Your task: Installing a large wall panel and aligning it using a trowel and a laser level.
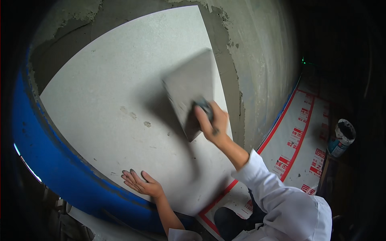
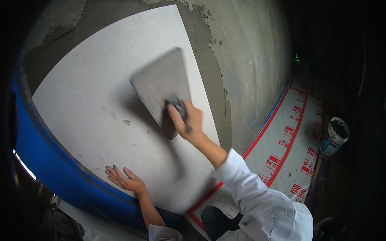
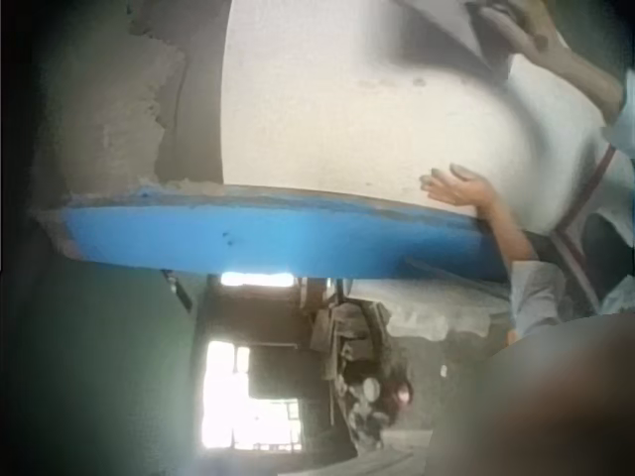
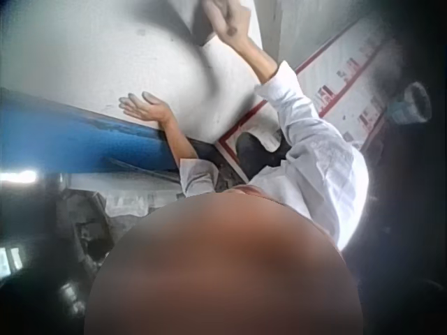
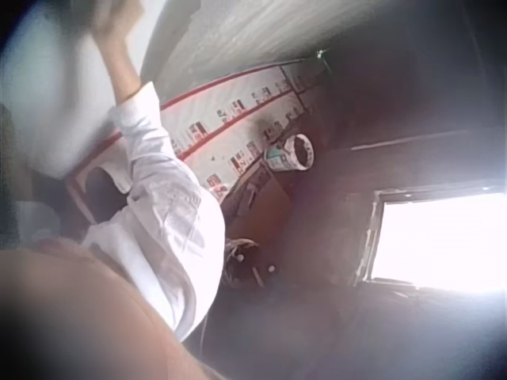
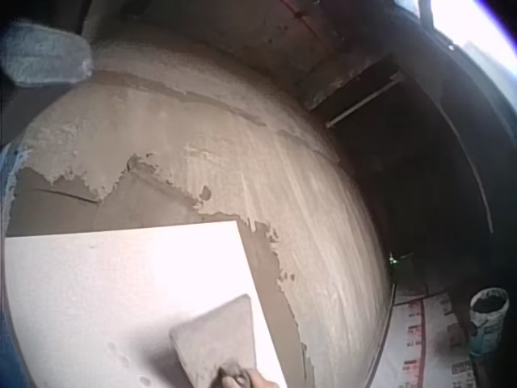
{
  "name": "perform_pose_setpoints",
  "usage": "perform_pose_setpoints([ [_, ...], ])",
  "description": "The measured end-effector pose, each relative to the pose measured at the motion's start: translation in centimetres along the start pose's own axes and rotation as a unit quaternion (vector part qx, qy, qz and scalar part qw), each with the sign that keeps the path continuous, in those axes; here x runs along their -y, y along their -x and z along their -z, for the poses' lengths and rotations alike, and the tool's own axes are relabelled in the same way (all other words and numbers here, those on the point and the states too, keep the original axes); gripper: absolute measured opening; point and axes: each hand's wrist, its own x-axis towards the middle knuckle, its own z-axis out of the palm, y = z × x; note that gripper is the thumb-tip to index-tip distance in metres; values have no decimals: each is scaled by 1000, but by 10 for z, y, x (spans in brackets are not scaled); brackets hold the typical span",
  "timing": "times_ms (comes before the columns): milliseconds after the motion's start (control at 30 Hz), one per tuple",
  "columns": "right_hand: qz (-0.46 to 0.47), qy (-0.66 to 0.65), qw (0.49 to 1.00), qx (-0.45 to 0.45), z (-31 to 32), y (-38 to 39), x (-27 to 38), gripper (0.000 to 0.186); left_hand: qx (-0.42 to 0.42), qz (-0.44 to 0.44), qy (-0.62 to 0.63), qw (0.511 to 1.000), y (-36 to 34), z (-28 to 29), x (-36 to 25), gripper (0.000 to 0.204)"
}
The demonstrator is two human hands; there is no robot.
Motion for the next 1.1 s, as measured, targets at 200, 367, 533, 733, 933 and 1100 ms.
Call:
perform_pose_setpoints([
  [200,-109,133,983,62,13,39,-70,45,2,6,34,999,-1,-14,-38,47],
  [367,-199,160,959,121,18,54,-70,58,6,-29,10,1000,-5,-5,-19,47],
  [533,-190,212,943,169,41,72,-65,53,-15,-79,5,997,-7,-3,-17,47],
  [733,-216,168,951,141,42,92,-104,52,38,-76,-16,996,-2,7,-18,49],
  [933,-139,143,979,38,45,157,-154,42,8,-77,-23,997,-3,-15,-29,53],
  [1100,-263,89,959,62,59,244,-196,40,31,-96,-1,995,12,-18,-23,59],
])
